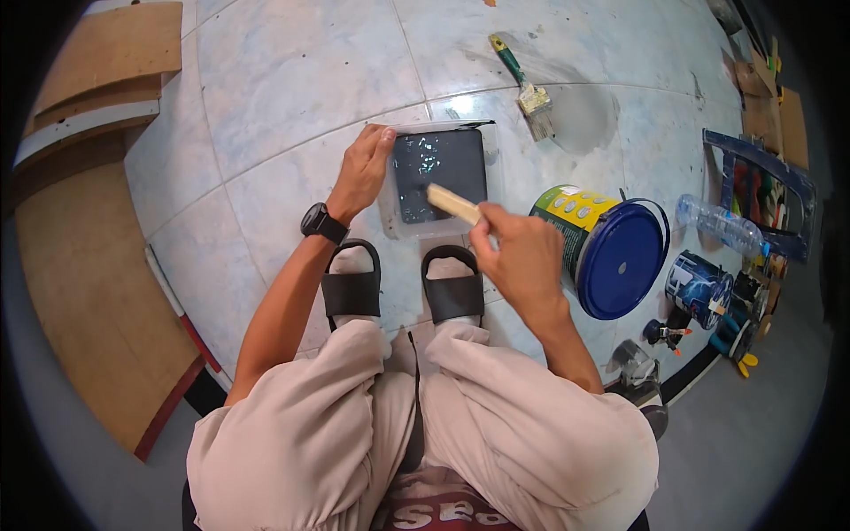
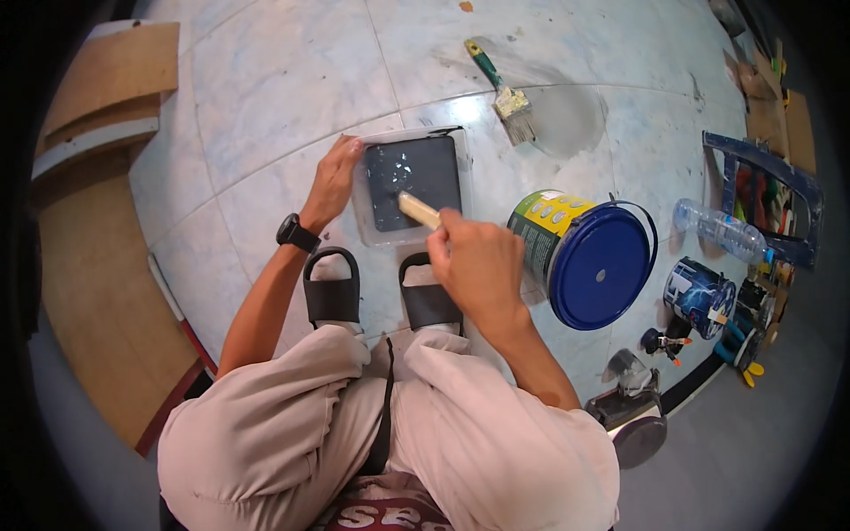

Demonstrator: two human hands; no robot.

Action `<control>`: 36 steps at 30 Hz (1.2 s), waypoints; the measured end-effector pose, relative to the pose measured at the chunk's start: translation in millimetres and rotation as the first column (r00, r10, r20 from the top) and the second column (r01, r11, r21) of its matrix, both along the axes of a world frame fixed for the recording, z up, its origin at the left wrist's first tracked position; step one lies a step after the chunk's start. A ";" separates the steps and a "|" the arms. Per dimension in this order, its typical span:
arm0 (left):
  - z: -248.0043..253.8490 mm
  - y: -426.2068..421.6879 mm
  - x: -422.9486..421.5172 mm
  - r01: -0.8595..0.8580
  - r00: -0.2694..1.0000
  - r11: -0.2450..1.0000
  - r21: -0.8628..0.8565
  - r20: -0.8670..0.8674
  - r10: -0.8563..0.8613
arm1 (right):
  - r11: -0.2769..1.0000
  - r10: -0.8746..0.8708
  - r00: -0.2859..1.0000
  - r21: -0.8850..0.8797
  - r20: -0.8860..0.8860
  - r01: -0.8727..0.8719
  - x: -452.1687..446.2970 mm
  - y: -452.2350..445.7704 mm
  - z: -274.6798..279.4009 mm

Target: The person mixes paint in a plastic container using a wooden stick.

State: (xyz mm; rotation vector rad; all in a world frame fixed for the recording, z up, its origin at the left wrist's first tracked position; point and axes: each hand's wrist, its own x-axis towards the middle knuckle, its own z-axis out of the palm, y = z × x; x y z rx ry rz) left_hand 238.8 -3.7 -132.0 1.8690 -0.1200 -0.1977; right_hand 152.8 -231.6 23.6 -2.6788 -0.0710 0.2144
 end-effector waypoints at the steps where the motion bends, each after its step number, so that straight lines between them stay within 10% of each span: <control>1: -0.7 0.2 0.8 0.003 1.000 1.000 0.005 0.011 -0.003 | 0.999 0.016 0.999 -0.036 -0.032 -0.017 4.2 -1.2 1.3; 12: -2.3 -1.9 -1.3 -0.006 1.000 1.000 -0.026 0.003 0.007 | 0.979 0.175 0.974 -0.075 -0.146 -0.187 5.2 -11.5 23.4; 19: -0.7 -1.1 -0.5 0.009 1.000 1.000 0.015 0.029 -0.010 | 0.966 0.187 0.978 -0.197 0.092 -0.167 38.1 -13.8 13.6; 25: -3.7 -6.1 -2.5 -0.027 0.996 0.999 0.028 0.080 0.024 | 0.886 0.271 0.954 -0.354 -0.131 -0.300 26.8 -28.0 30.9; 36: -0.8 -9.2 -3.7 -0.044 0.996 0.999 0.019 0.078 0.042 | 0.981 0.180 0.979 0.088 -0.099 -0.172 8.2 0.0 4.7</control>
